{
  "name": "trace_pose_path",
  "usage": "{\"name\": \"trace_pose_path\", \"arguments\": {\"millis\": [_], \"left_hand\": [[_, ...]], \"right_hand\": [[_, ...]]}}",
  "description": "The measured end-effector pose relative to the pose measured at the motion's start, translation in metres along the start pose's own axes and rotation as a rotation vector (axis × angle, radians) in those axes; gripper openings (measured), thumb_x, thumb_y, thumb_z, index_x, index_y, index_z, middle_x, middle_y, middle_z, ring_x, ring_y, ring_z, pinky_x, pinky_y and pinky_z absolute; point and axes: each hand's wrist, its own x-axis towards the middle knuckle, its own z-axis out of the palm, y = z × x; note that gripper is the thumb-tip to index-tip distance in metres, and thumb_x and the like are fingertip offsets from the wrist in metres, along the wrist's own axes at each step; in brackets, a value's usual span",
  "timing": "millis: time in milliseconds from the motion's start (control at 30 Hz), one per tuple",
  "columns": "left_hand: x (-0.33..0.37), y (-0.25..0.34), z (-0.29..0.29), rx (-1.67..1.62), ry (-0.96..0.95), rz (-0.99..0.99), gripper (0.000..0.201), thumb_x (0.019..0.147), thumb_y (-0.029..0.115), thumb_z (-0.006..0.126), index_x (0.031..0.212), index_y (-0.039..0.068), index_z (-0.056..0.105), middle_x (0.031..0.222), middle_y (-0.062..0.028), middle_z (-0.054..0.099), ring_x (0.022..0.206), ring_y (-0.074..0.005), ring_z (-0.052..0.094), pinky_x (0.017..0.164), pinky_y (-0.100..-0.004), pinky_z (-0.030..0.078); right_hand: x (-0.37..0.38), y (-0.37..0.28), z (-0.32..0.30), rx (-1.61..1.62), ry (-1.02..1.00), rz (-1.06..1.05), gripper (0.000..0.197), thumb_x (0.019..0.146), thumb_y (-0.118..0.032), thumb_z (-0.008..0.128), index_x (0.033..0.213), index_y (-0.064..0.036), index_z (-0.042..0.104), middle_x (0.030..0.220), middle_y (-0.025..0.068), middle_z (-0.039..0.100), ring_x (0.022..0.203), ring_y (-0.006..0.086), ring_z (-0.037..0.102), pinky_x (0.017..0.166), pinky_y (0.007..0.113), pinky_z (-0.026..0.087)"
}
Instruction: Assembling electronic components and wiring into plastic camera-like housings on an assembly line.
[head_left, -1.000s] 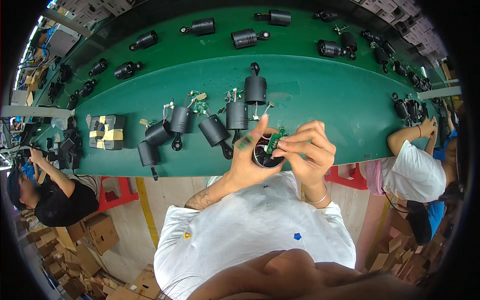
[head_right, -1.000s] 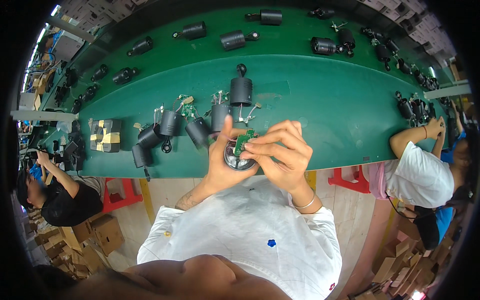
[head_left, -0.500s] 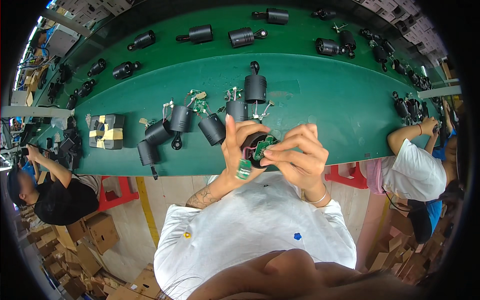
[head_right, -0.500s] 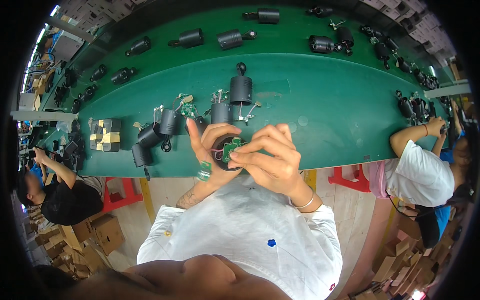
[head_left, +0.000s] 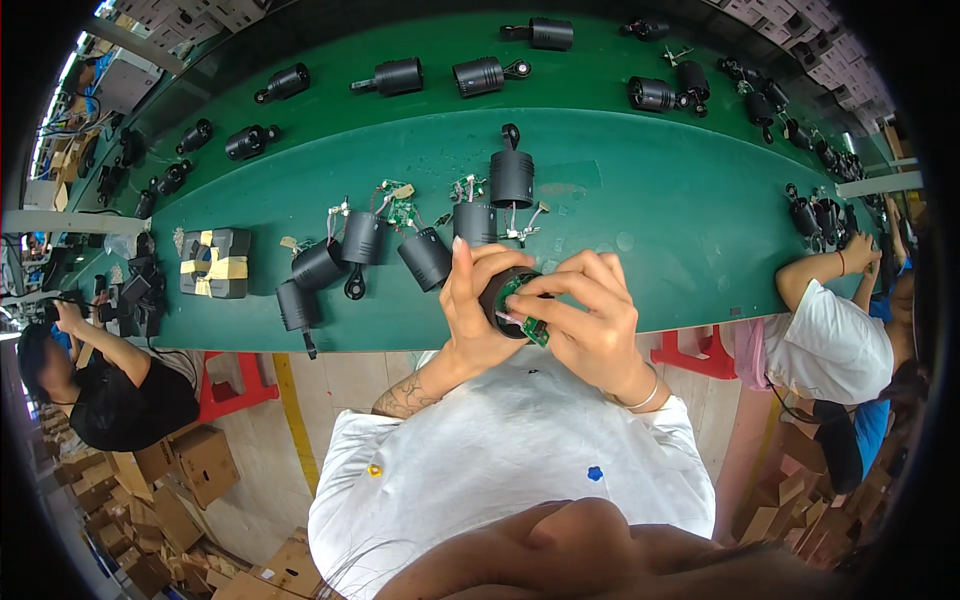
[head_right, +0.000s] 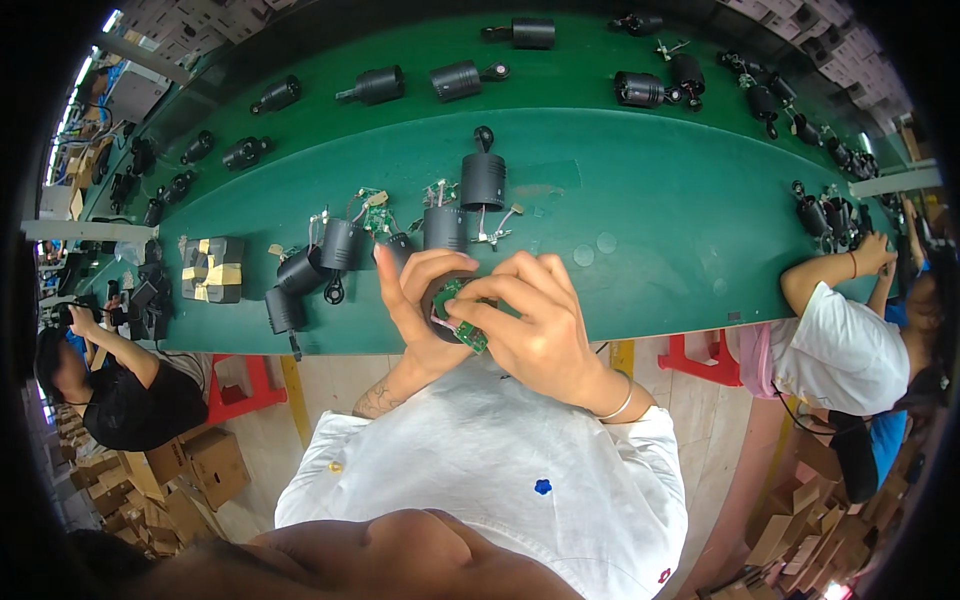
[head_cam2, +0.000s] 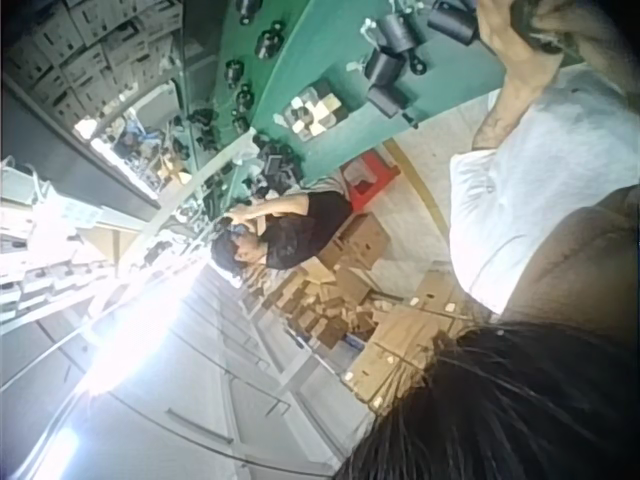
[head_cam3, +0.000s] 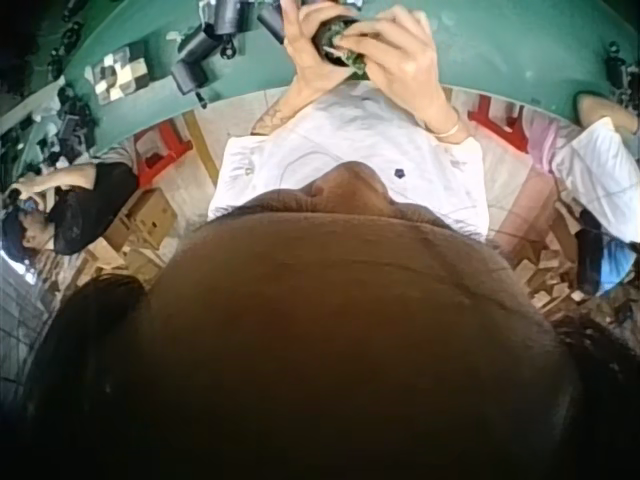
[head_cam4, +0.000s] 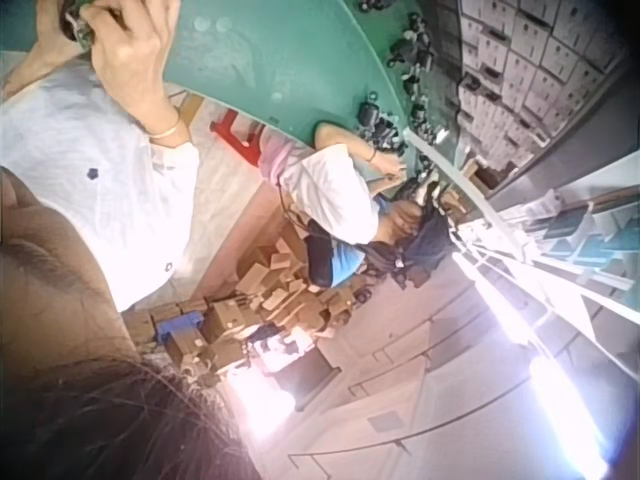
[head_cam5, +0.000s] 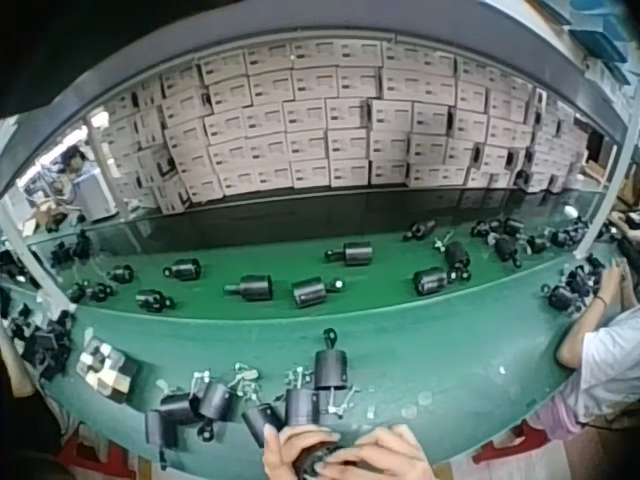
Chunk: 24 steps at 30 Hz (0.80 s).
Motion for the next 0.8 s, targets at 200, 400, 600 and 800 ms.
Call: {"name": "trace_pose_path", "arguments": {"millis": [200, 400, 600, 800], "left_hand": [[0.003, 0.001, 0.001, 0.030, -0.021, -0.036, 0.105, 0.068, 0.001, 0.073, 0.151, 0.000, 0.008, 0.097, -0.0095, 0.065, 0.083, -0.0207, 0.060, 0.071, -0.0309, 0.050], [0.004, 0.003, 0.000, 0.029, -0.071, -0.115, 0.099, 0.065, -0.001, 0.071, 0.149, -0.002, 0.018, 0.094, -0.0097, 0.066, 0.076, -0.0208, 0.062, 0.065, -0.0304, 0.051], [-0.001, 0.010, 0.000, 0.074, -0.109, -0.286, 0.098, 0.065, -0.002, 0.070, 0.149, -0.003, 0.019, 0.090, -0.0074, 0.067, 0.073, -0.0191, 0.061, 0.066, -0.0294, 0.051], [0.001, 0.003, -0.001, 0.014, -0.082, -0.178, 0.099, 0.065, -0.001, 0.071, 0.149, 0.000, 0.020, 0.103, -0.0121, 0.063, 0.075, -0.0200, 0.061, 0.067, -0.0309, 0.051]], "right_hand": [[0.003, -0.007, 0.001, -0.145, 0.085, 0.046, 0.019, 0.061, 0.004, 0.068, 0.074, -0.0091, 0.074, 0.079, -0.0023, 0.066, 0.074, 0.0157, 0.045, 0.075, 0.028, 0.038], [0.006, 0.013, -0.006, 0.026, -0.059, 0.133, 0.024, 0.059, 0.006, 0.068, 0.076, -0.0093, 0.074, 0.078, -0.0021, 0.063, 0.075, 0.0176, 0.044, 0.071, 0.027, 0.039], [0.006, 0.024, -0.001, 0.133, -0.105, 0.171, 0.026, 0.058, 0.006, 0.069, 0.079, -0.0083, 0.075, 0.080, -0.0016, 0.064, 0.073, 0.0176, 0.042, 0.067, 0.026, 0.040], [0.000, 0.011, 0.009, -0.036, 0.071, 0.068, 0.029, 0.059, 0.005, 0.070, 0.086, -0.0059, 0.075, 0.083, 0.0012, 0.065, 0.080, 0.0182, 0.050, 0.073, 0.027, 0.045]]}}
